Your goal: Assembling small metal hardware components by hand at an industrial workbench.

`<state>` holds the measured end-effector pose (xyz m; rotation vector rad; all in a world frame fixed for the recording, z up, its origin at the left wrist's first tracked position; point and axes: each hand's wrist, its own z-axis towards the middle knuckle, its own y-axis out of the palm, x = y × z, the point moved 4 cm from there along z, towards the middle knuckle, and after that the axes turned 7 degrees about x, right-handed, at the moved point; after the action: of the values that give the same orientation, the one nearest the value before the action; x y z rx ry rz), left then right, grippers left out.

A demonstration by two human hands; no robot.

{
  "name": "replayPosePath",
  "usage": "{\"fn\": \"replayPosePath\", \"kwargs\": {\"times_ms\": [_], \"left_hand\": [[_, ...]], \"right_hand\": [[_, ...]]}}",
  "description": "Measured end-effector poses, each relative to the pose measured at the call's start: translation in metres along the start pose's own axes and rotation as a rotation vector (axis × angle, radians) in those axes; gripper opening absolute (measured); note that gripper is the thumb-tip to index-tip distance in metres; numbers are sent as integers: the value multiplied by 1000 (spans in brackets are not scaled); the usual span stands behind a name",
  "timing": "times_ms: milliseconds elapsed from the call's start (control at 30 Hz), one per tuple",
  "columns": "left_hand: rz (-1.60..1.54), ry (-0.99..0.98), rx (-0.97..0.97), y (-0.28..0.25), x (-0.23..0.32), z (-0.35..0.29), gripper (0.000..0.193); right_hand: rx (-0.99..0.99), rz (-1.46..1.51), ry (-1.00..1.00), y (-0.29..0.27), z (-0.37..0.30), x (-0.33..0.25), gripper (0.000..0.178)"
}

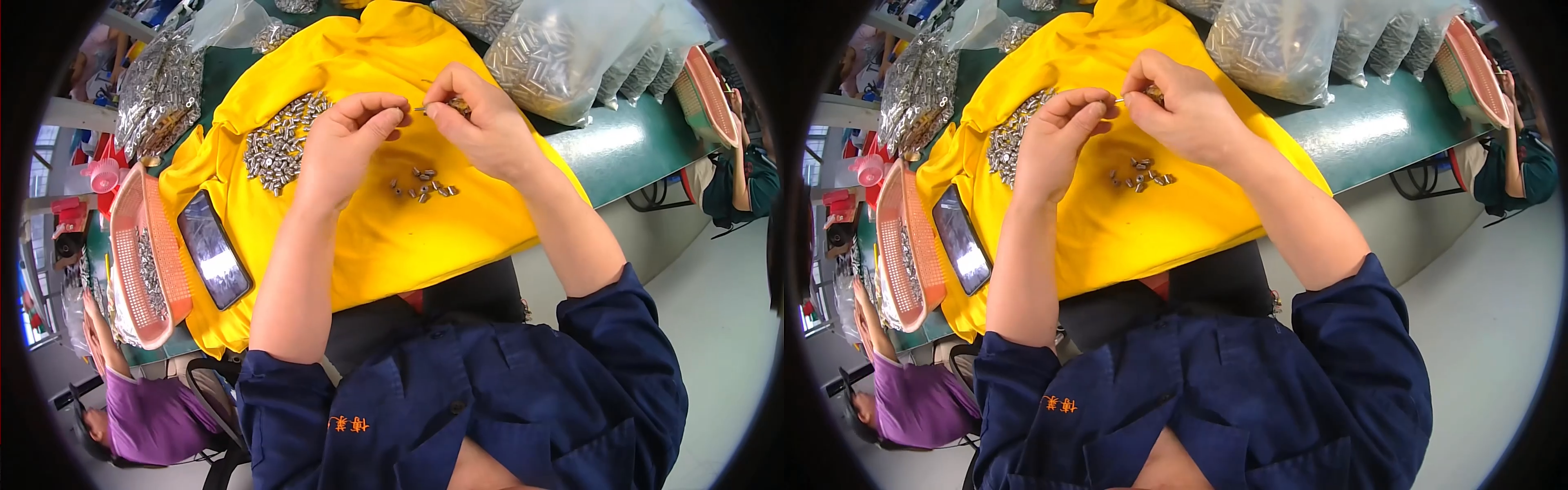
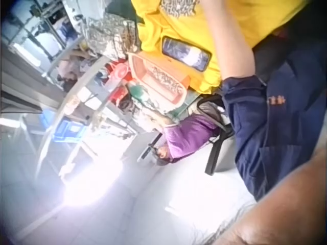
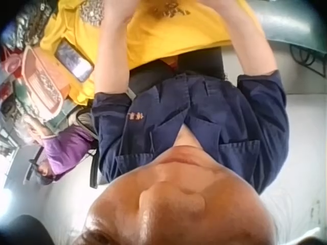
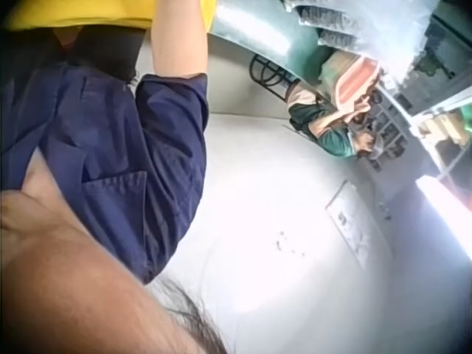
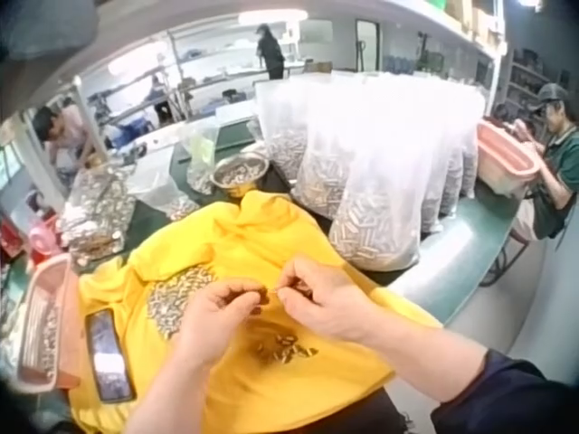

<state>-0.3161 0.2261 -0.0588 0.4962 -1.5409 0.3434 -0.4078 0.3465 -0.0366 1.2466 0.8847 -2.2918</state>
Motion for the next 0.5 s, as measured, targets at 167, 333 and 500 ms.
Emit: {"fn": "replayPosePath", "kwargs": {"times_ms": [167,333,500], "left_hand": [[-403,-168,-29,1,-9,-1,15],[-490,-190,-108,4,-8,-2,16],[-489,-192,-121,4,-8,-3,15]], "right_hand": [[-13,124,23,1,0,-3,9],[-17,157,41,1,0,-3,9],[-31,115,-1,0,0,-6,9]]}}
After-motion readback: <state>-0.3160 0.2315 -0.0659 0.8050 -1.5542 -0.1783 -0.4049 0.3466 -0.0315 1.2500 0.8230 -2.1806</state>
